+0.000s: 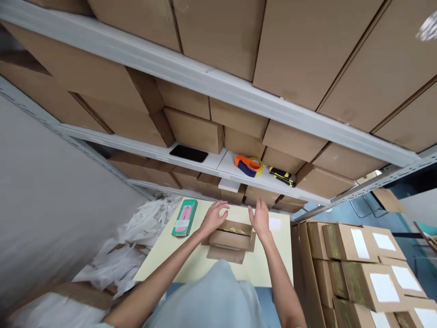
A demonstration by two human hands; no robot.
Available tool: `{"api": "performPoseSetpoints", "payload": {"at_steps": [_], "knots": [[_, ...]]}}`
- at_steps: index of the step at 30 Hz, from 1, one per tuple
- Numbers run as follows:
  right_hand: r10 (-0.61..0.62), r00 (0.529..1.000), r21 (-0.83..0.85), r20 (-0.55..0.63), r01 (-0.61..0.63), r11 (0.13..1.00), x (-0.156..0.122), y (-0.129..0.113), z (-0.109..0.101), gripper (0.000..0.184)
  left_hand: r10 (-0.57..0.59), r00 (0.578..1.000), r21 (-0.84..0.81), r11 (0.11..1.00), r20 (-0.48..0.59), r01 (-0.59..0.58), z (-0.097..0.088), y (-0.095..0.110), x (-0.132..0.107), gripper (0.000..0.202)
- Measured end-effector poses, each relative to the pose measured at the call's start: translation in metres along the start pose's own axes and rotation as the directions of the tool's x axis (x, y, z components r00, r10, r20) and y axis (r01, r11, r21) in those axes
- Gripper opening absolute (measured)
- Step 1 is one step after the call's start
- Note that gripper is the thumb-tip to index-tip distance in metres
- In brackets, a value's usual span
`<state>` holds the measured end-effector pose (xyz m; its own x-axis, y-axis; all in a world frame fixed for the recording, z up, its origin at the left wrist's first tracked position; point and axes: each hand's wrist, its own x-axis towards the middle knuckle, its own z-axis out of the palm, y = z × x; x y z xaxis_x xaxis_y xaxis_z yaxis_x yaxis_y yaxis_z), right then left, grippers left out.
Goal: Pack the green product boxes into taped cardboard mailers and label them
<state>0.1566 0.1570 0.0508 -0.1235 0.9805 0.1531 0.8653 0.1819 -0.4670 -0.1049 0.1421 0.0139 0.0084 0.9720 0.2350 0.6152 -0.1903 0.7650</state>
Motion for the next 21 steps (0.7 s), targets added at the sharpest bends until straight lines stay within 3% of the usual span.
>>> {"api": "performPoseSetpoints", "payload": {"at_steps": [2, 4, 6, 8, 11, 16, 19, 21], "knots": [[-0.136, 0.986, -0.079, -0.093, 0.128, 0.989, 0.056, -0.030, -0.036, 0.066, 0.105, 0.991, -0.036, 0.993, -0.087, -0.109, -0.013, 0.038, 0.045, 0.016], [-0.218, 0.972, -0.161, -0.089, 0.203, 0.966, 0.106, -0.063, -0.065, 0.062, 0.167, 0.967, -0.056, 0.982, -0.191, -0.181, -0.026, 0.077, 0.085, 0.013], [-0.191, 0.981, -0.267, 0.025, 0.190, 0.945, 0.142, -0.092, -0.081, 0.059, 0.204, 0.943, -0.074, 0.970, -0.263, -0.230, -0.037, 0.108, 0.114, 0.010], [-0.084, 0.986, -0.359, 0.147, 0.132, 0.924, 0.165, -0.113, -0.085, 0.055, 0.218, 0.927, -0.093, 0.962, -0.306, -0.257, -0.045, 0.127, 0.129, 0.010], [0.013, 0.977, -0.407, 0.215, 0.078, 0.910, 0.181, -0.127, -0.079, 0.052, 0.213, 0.920, -0.129, 0.955, -0.328, -0.268, -0.049, 0.134, 0.127, 0.014], [0.022, 0.973, -0.379, 0.230, 0.069, 0.923, 0.188, -0.123, -0.078, 0.047, 0.119, 0.935, -0.215, 0.956, -0.333, -0.198, -0.040, 0.117, 0.095, 0.016], [-0.022, 0.978, -0.315, 0.208, 0.088, 0.945, 0.179, -0.112, -0.078, 0.048, 0.054, 0.950, -0.270, 0.952, -0.308, -0.142, -0.034, 0.103, 0.071, 0.014], [-0.062, 0.982, -0.244, 0.177, 0.105, 0.964, 0.157, -0.099, -0.071, 0.047, 0.013, 0.957, -0.325, 0.939, -0.289, -0.111, -0.031, 0.093, 0.049, 0.013]]}}
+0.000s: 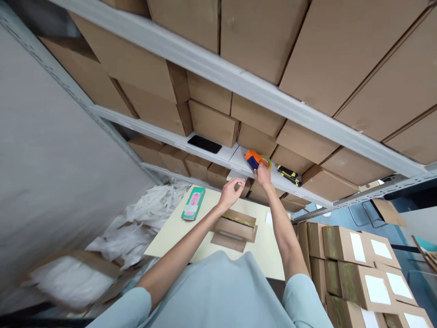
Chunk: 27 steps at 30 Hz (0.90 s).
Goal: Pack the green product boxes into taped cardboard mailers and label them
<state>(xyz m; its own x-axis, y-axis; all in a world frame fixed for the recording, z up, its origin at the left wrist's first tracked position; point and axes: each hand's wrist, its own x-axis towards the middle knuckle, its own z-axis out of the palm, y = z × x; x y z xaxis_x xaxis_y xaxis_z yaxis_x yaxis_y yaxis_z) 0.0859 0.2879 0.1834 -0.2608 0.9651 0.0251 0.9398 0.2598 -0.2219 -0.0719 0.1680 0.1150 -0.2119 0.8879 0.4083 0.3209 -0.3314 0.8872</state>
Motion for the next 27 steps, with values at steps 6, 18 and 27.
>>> {"api": "performPoseSetpoints", "payload": {"at_steps": [6, 18, 27], "knots": [[-0.007, 0.991, 0.775, -0.131, 0.107, 0.623, -0.141, -0.006, 0.076, 0.050, -0.195, 0.981, -0.173, 0.966, 0.002, 0.192, -0.029, -0.005, -0.088, 0.020], [0.143, 0.985, 0.948, 0.102, -0.139, 0.286, -0.259, -0.062, 0.102, 0.065, -0.322, 0.934, -0.199, 0.916, 0.155, 0.349, -0.066, 0.028, -0.161, 0.035], [0.126, 0.953, 0.912, 0.275, -0.300, 0.280, -0.270, -0.054, 0.107, 0.074, -0.307, 0.915, -0.044, 0.943, 0.263, 0.329, -0.091, 0.042, -0.152, 0.028]]}}
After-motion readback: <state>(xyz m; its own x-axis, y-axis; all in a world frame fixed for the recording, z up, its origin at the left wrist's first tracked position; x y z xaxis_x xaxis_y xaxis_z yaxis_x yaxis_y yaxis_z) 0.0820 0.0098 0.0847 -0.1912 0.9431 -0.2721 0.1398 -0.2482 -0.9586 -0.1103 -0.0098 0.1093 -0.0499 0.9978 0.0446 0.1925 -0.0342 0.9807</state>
